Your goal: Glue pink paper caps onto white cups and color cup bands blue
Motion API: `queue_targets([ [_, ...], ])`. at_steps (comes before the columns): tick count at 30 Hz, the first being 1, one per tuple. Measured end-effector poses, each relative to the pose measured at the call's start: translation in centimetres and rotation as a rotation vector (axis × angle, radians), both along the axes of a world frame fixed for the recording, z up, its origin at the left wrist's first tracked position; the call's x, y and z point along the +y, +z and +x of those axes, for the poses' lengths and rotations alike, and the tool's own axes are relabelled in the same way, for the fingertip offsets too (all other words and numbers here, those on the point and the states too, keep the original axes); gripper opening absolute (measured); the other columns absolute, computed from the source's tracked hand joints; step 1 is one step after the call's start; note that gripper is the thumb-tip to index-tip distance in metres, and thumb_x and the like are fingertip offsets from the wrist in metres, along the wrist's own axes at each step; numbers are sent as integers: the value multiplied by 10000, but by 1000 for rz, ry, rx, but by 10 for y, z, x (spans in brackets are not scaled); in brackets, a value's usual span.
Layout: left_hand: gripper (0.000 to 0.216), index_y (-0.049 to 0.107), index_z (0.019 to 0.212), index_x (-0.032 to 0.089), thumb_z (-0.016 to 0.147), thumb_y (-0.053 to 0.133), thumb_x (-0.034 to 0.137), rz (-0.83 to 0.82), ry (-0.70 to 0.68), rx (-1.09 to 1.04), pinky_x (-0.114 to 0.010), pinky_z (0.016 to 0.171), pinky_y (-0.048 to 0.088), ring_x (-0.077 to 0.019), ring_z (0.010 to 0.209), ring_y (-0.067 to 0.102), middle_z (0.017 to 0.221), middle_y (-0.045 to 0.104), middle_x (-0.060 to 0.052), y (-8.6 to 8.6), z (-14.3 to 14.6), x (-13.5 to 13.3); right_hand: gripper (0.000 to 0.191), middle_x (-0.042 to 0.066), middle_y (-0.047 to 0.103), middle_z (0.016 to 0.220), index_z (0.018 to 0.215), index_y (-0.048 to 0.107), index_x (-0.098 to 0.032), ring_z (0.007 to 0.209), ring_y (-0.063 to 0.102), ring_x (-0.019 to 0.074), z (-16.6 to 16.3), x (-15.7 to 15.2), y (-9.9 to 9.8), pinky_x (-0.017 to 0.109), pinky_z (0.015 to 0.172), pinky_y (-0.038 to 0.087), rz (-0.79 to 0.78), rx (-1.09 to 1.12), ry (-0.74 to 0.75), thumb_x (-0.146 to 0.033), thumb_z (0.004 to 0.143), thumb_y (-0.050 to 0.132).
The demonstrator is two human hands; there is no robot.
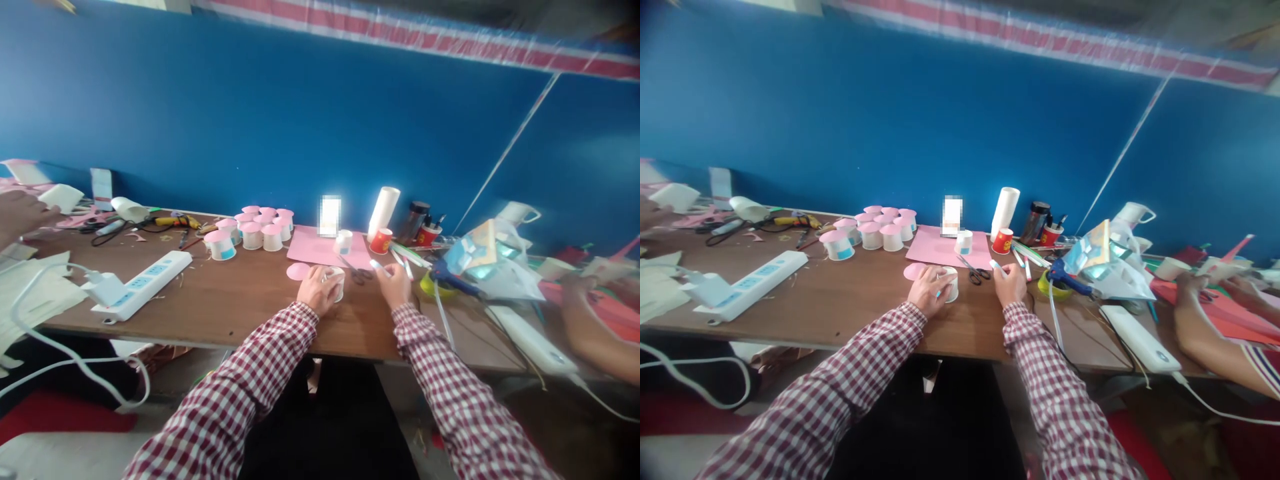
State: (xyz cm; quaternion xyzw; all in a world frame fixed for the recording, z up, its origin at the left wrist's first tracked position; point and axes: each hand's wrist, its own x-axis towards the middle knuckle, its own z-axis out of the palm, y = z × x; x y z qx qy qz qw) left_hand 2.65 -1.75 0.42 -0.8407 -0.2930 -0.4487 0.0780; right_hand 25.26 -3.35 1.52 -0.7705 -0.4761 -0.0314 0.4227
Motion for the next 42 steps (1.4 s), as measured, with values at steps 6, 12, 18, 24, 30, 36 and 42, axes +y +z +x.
queue_targets([
  [6,289,631,1065,212,831,466,255,9,-9,-6,-390,829,433,-209,929,489,982,540,-101,2,0,-2,302,113,623,781,808,595,-150,785,574,254,10,1,3,352,687,408,-183,-135,-81,-431,771,489],
  [12,289,629,1066,216,825,473,250,15,-15,-11,-396,833,434,-209,928,489,981,537,-101,3,0,-2,263,148,594,1034,932,596,-144,1023,507,285,-6,-3,3,414,872,373,-68,-257,58,-332,755,545],
  [18,294,623,1077,218,837,456,248,4,-8,4,-402,842,435,-213,946,488,991,538,-102,2,-1,-1,379,112,577,1156,1177,501,-167,1068,528,218,-56,-18,3,375,917,423,207,-164,696,-321,831,495],
  [24,302,618,1082,209,838,441,222,-11,-19,9,-404,850,434,-216,974,489,1013,547,-109,3,-1,-2,445,117,551,1229,1237,457,-180,1146,514,226,-71,-25,-1,401,932,442,154,179,840,-299,815,534],
  [30,321,602,1101,215,818,451,221,-5,-18,28,-422,868,424,-229,994,477,1063,535,-110,2,-2,-2,476,108,567,1203,1230,474,-183,1107,541,228,-70,-22,-4,383,877,478,109,209,832,-257,769,567],
  [36,347,589,1118,204,802,445,191,4,1,69,-415,889,418,-236,1036,457,1084,533,-106,2,-2,-2,490,91,595,1156,1227,488,-182,1017,584,201,-75,-21,-5,337,871,476,80,199,855,-199,742,557],
  [42,354,586,1127,215,789,479,209,48,32,93,-428,892,414,-259,1063,433,1090,540,-107,2,-3,-2,491,78,601,1136,1216,495,-187,972,597,189,-77,-21,-4,315,832,491,85,206,870,-156,728,541],
])
